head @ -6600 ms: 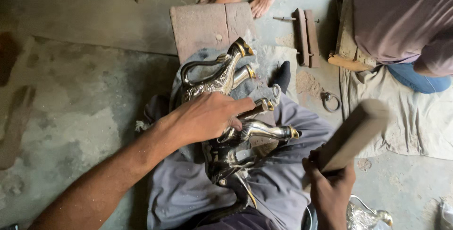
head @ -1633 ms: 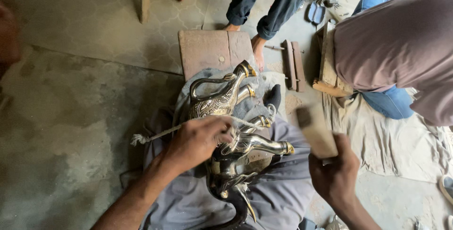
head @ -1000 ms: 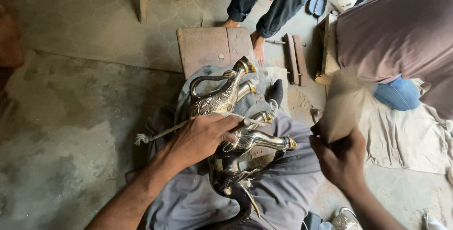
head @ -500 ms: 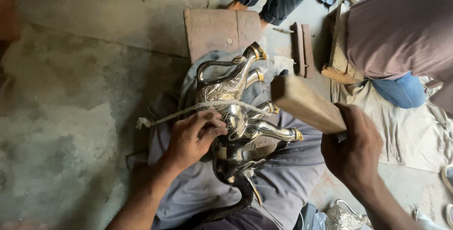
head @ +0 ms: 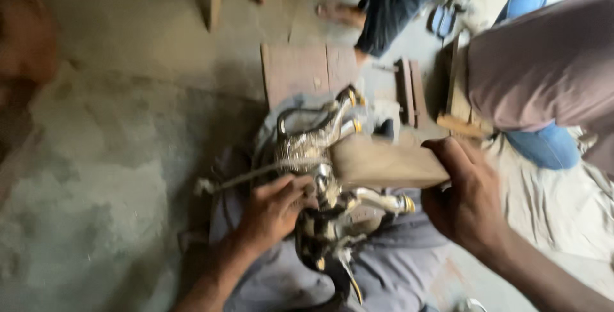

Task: The person holds a silver decorative metal object on their lap and repeatedly strikes it with a wooden mallet. The person adjusts the object's position occasionally while continuing to hammer different areas.

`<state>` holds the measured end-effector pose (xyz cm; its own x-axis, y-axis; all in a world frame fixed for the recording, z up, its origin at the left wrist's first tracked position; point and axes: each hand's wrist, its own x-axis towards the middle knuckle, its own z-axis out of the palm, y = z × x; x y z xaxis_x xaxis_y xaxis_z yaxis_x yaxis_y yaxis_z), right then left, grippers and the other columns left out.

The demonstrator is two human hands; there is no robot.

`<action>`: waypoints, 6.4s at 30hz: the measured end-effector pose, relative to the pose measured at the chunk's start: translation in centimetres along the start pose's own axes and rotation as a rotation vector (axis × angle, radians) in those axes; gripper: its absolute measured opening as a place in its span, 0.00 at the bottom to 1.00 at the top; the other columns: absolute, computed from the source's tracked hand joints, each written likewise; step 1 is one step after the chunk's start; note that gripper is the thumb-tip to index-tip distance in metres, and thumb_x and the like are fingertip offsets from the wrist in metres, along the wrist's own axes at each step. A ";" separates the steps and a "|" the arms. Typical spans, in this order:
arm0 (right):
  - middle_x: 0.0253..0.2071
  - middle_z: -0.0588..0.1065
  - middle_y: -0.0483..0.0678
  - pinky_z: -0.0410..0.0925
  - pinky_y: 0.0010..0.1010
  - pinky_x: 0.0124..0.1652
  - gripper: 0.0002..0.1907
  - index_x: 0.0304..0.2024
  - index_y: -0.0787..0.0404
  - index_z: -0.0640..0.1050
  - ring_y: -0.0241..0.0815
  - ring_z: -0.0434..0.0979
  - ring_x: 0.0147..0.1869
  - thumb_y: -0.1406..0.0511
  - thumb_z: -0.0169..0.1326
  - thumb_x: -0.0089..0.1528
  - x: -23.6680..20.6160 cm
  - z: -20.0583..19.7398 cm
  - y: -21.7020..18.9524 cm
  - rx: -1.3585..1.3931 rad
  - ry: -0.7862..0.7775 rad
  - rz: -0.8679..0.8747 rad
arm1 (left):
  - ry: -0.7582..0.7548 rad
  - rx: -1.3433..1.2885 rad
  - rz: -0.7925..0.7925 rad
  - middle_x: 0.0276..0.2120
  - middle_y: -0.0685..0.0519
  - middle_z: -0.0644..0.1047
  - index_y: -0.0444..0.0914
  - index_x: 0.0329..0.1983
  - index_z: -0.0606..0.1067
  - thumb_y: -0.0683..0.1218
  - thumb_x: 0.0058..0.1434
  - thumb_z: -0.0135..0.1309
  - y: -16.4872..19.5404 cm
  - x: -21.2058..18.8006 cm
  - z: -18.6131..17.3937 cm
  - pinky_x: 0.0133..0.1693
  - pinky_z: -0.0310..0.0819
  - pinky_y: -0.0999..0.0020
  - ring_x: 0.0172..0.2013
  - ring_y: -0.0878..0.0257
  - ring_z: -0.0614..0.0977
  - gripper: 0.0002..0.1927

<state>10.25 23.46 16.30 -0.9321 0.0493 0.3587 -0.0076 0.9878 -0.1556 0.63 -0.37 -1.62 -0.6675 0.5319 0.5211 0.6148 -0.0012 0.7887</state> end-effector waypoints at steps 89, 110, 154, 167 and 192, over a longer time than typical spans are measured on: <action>0.38 0.76 0.52 0.70 0.36 0.41 0.16 0.45 0.66 0.70 0.47 0.80 0.42 0.70 0.59 0.57 -2.9 -1.3 -0.5 0.305 0.173 0.363 | -0.210 0.054 0.073 0.36 0.51 0.81 0.40 0.55 0.72 0.34 0.56 0.62 1.4 3.1 -1.8 0.28 0.78 0.63 0.32 0.56 0.85 0.24; 0.39 0.77 0.44 0.62 0.36 0.50 0.11 0.45 0.56 0.79 0.44 0.77 0.45 0.71 0.59 0.60 -2.5 -3.5 -1.4 -0.472 -0.033 -0.019 | 0.274 -0.328 -0.168 0.39 0.50 0.80 0.34 0.44 0.68 0.41 0.71 0.57 1.7 -2.4 0.7 0.37 0.80 0.75 0.36 0.64 0.85 0.09; 0.41 0.74 0.57 0.70 0.40 0.46 0.18 0.52 0.66 0.73 0.57 0.77 0.46 0.74 0.58 0.59 -12.8 2.3 2.4 -0.089 0.168 0.281 | -0.355 -0.010 0.209 0.32 0.53 0.80 0.43 0.56 0.72 0.37 0.58 0.62 0.3 3.3 -2.6 0.31 0.79 0.67 0.31 0.60 0.85 0.23; 0.40 0.77 0.51 0.67 0.42 0.46 0.18 0.46 0.60 0.76 0.52 0.78 0.45 0.74 0.61 0.53 -9.2 0.7 0.3 -0.242 0.112 0.076 | -0.321 0.064 0.319 0.34 0.55 0.80 0.46 0.60 0.72 0.36 0.62 0.57 0.6 2.2 -2.3 0.29 0.81 0.68 0.31 0.61 0.84 0.24; 0.43 0.77 0.47 0.66 0.41 0.44 0.34 0.72 0.44 0.67 0.46 0.73 0.41 0.69 0.54 0.63 1.9 -3.4 -6.6 -0.545 -0.196 -0.280 | 0.516 -0.235 -0.368 0.30 0.51 0.79 0.32 0.46 0.70 0.43 0.64 0.65 1.0 -3.1 4.6 0.25 0.67 0.76 0.25 0.73 0.75 0.17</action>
<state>9.79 17.54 21.09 -0.9708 -0.1984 0.1347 -0.1235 0.8951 0.4283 5.25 1.87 -3.94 -0.9668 0.0607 0.2483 0.2406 -0.1124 0.9641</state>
